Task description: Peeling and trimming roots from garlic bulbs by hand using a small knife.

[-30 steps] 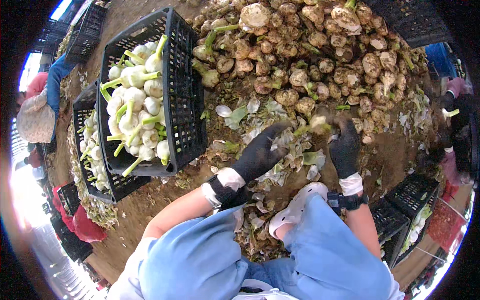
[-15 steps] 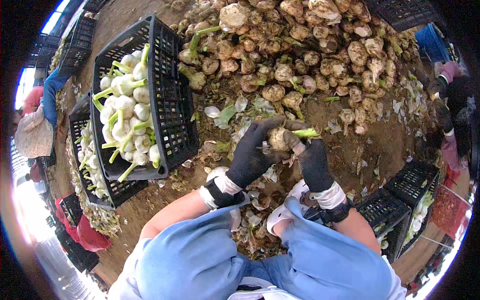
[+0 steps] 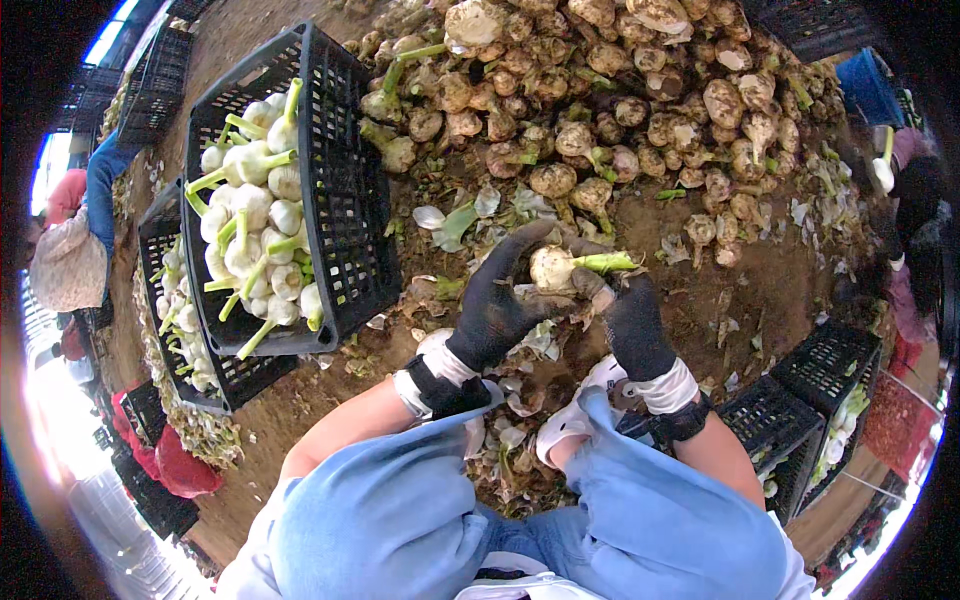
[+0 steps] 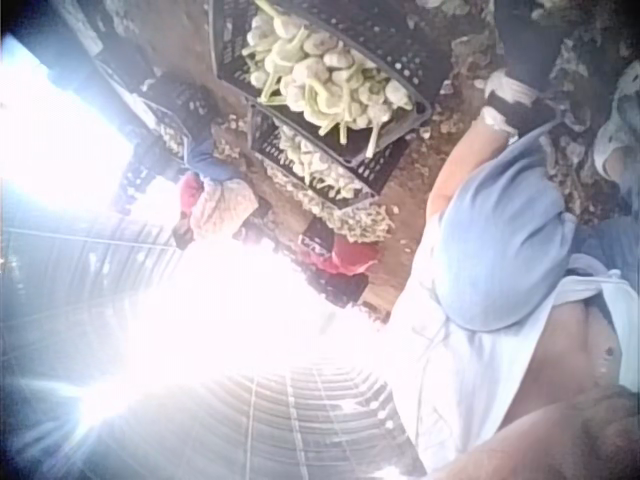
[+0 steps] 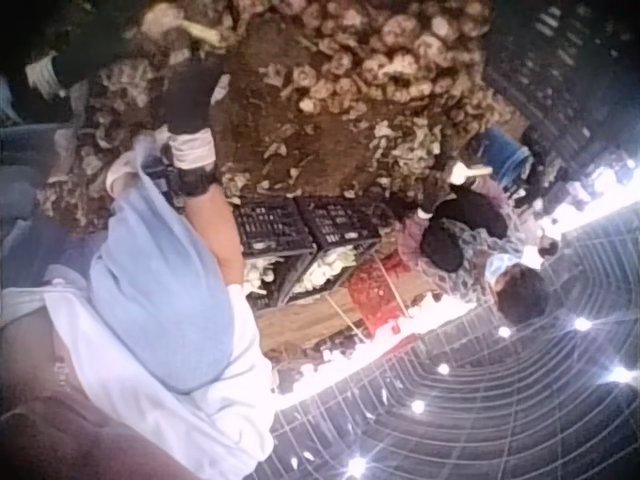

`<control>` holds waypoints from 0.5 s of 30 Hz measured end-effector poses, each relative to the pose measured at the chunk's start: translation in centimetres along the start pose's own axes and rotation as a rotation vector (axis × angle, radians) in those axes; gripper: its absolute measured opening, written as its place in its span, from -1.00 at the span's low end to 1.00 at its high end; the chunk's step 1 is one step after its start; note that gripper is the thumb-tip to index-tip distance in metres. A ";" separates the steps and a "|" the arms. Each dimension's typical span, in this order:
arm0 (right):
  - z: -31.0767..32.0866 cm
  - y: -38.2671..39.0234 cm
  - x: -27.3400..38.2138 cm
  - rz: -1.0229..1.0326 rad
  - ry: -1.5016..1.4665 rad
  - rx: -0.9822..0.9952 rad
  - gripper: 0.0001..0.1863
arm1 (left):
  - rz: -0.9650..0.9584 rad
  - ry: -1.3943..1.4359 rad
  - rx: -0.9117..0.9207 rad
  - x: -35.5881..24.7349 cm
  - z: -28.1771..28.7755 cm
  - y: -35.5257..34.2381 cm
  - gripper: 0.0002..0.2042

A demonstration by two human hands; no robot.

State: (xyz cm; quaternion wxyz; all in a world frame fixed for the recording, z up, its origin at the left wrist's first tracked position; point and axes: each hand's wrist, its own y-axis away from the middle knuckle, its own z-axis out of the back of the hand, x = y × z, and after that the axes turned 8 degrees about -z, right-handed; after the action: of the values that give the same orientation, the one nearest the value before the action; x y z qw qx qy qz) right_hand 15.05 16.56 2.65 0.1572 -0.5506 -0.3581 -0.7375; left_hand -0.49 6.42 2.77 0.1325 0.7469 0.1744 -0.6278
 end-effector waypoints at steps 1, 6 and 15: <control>0.3 -0.1 -0.6 0.084 0.039 -0.001 -0.73 | 0.051 0.015 0.019 0.1 0.3 0.1 -0.24; 1.3 -0.2 -2.7 0.038 0.187 0.020 -0.80 | 0.134 0.078 0.117 0.9 1.1 0.4 -0.35; -0.2 -0.5 0.6 -0.010 0.074 0.014 -0.68 | 0.058 -0.092 0.210 1.2 0.4 0.8 -0.25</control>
State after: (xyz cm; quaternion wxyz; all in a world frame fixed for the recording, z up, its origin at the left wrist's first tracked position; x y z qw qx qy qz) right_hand 14.39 16.91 3.02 0.1704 -0.5199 -0.3598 -0.7558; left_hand -0.28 5.62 1.55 0.0796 0.7319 0.0796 -0.6720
